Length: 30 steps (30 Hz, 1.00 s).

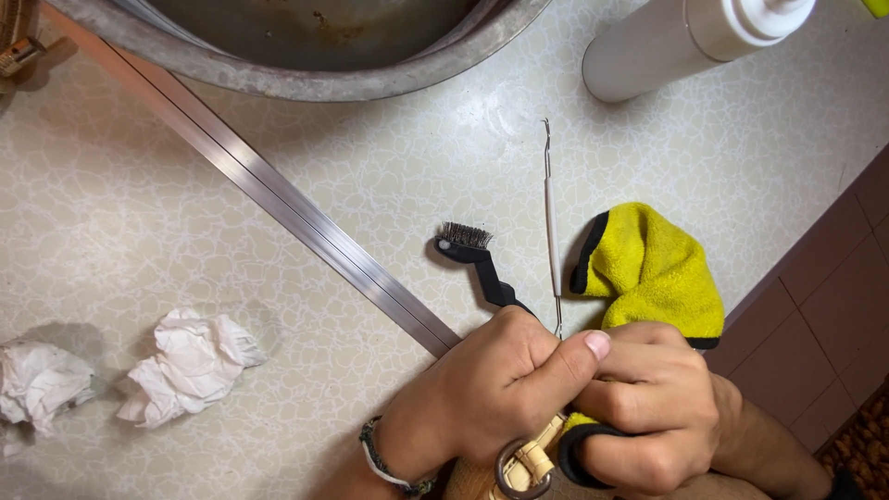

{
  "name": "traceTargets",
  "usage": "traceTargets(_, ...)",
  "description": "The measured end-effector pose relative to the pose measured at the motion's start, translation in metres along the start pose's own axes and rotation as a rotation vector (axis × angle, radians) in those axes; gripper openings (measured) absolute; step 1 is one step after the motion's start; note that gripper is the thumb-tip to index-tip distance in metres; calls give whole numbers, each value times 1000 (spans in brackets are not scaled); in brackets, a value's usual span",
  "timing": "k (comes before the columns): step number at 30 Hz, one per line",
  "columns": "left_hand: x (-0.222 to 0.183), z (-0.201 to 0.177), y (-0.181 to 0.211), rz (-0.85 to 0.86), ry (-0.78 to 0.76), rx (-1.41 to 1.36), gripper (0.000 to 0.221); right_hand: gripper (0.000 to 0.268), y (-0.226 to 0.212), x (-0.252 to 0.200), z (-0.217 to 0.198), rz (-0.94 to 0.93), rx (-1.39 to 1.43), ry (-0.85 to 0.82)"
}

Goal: Cleaning and repairing the edges of a white textured bag using a pick tool and a cloth.

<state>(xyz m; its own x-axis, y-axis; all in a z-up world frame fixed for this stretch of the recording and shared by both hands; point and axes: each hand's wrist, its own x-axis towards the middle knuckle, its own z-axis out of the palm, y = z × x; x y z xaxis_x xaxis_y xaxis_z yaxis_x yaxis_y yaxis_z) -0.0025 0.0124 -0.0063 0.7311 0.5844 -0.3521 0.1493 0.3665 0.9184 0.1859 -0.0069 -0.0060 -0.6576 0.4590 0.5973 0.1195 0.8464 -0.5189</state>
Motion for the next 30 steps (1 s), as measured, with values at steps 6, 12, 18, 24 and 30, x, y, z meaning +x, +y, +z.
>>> traceTargets(6,-8,-9,12,-78,-10,-22,61,17,-6,-10,-4,63,47,-151)
traceTargets(12,-5,-9,10,-89,-75,7,61,7,-9,-14,-5,78,-60,-167)
traceTargets(18,-3,-5,6,-3,-50,-25,60,29,-6,-3,-6,58,-3,-134)
traceTargets(24,-2,-3,1,-44,-56,-21,63,10,-10,-3,-5,96,-59,-152)
traceTargets(30,-1,-3,1,-31,-47,7,62,26,-9,3,-8,116,6,-153)
